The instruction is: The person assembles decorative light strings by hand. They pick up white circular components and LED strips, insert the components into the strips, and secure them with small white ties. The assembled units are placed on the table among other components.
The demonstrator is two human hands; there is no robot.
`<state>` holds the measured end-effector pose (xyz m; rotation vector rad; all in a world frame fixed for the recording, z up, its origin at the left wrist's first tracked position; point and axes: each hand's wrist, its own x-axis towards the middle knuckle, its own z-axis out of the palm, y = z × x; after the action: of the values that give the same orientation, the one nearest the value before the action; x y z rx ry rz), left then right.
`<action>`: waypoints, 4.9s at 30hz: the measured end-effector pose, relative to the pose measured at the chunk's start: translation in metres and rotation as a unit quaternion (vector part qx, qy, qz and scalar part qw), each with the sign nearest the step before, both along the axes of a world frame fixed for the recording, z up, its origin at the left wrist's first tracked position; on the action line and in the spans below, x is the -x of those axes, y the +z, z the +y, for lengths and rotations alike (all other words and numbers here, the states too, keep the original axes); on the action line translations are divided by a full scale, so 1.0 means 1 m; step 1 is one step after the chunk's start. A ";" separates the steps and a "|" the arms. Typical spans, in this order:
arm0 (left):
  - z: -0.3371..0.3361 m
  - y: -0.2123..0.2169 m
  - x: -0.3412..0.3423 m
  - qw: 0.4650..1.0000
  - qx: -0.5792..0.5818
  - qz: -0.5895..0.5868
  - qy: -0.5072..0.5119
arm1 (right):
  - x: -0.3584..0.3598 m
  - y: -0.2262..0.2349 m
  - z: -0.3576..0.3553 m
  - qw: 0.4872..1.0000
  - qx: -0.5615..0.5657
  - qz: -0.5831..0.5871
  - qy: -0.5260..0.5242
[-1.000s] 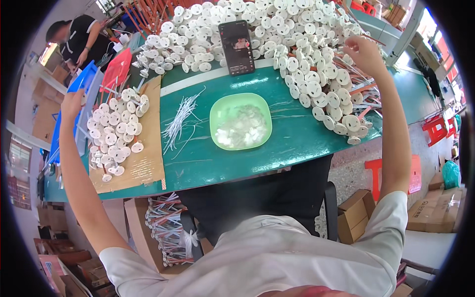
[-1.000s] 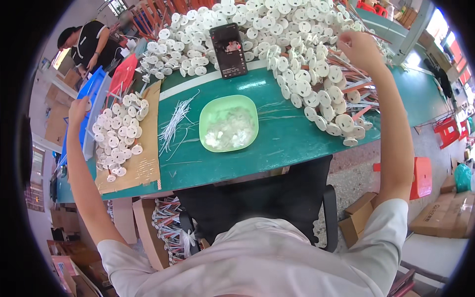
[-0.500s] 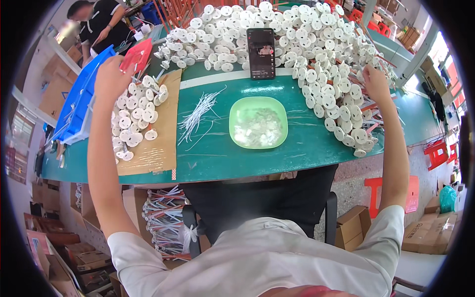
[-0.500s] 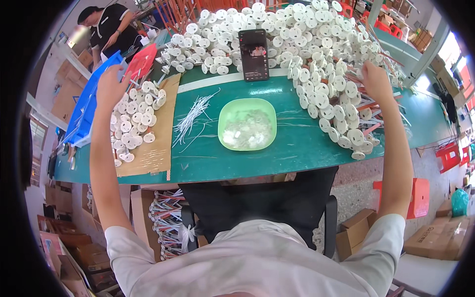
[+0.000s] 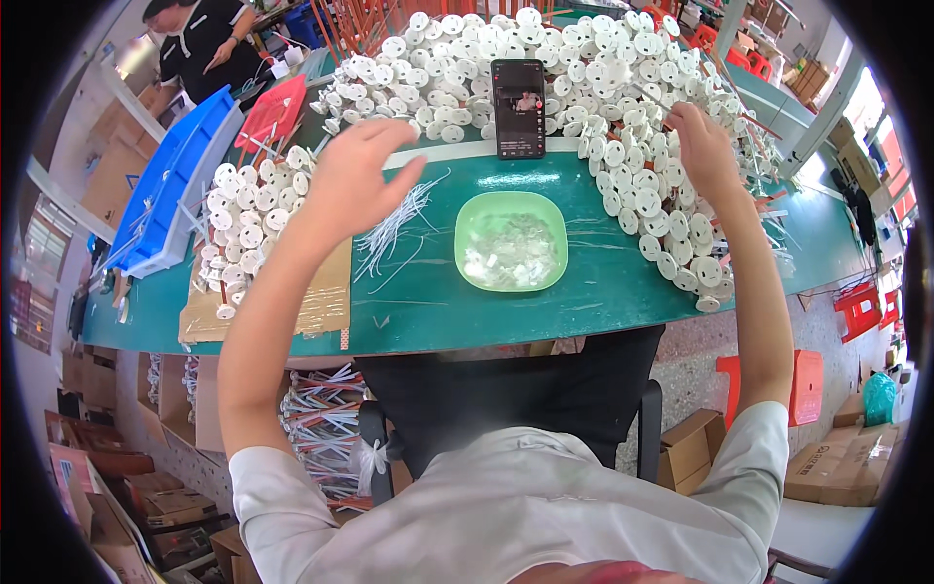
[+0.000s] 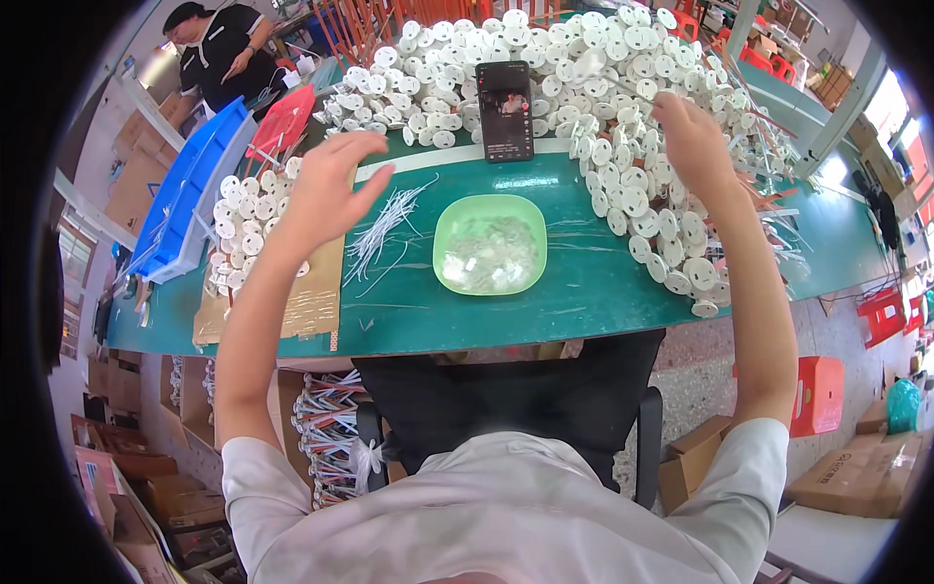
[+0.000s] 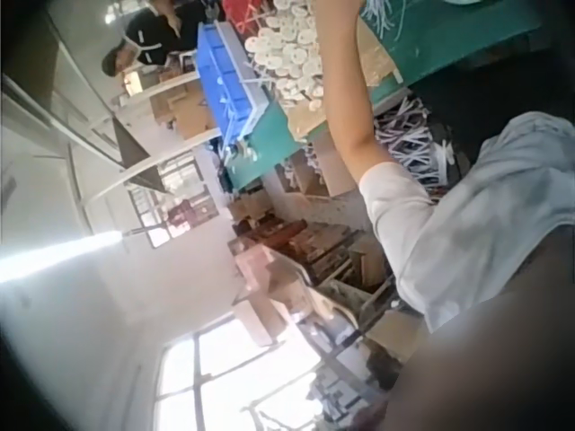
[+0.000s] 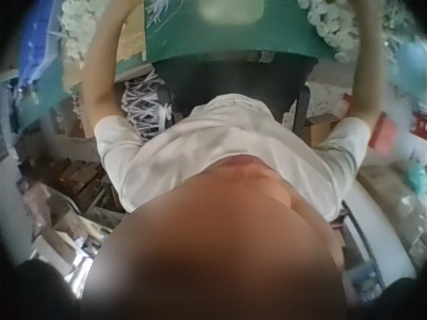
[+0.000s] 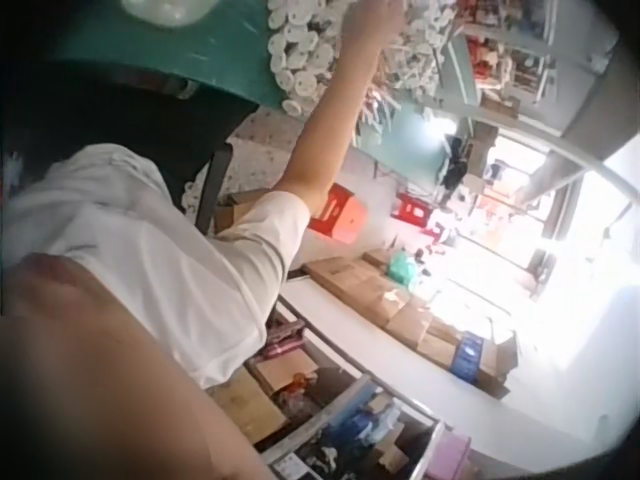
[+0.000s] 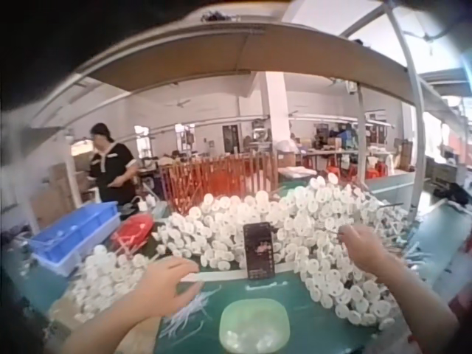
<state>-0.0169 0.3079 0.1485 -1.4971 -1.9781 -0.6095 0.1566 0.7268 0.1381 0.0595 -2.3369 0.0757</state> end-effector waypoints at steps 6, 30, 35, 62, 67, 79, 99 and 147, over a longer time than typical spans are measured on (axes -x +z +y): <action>0.041 0.000 -0.056 0.932 -0.002 -0.339 -0.128 | 0.012 0.008 -0.072 0.941 -0.248 0.112 0.201; 0.054 -0.092 -0.037 0.484 -0.217 -0.787 -0.315 | 0.062 -0.068 -0.181 0.933 0.101 0.147 0.313; 0.049 -0.094 -0.046 0.538 -0.174 -0.772 -0.290 | 0.054 -0.079 -0.179 0.931 0.148 0.111 0.316; 0.045 -0.101 -0.041 0.568 -0.120 -0.762 -0.286 | 0.046 -0.086 -0.179 0.905 0.184 0.090 0.374; 0.044 -0.099 -0.041 0.559 -0.116 -0.767 -0.292 | 0.045 -0.084 -0.175 0.900 0.196 0.061 0.384; 0.055 -0.099 -0.041 0.683 -0.207 -0.679 -0.172 | 0.032 -0.075 -0.182 0.951 0.214 -0.109 0.195; 0.055 -0.101 -0.045 0.703 -0.189 -0.668 -0.151 | 0.034 -0.089 -0.180 0.890 0.252 -0.215 0.313; 0.046 -0.094 -0.048 0.679 -0.205 -0.654 -0.264 | 0.034 -0.076 -0.191 0.901 0.289 0.070 0.315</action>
<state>0.0316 0.3539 0.0547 -1.3684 -1.8483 -2.7871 0.1226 0.5357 0.0619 0.5033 -1.9752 1.0414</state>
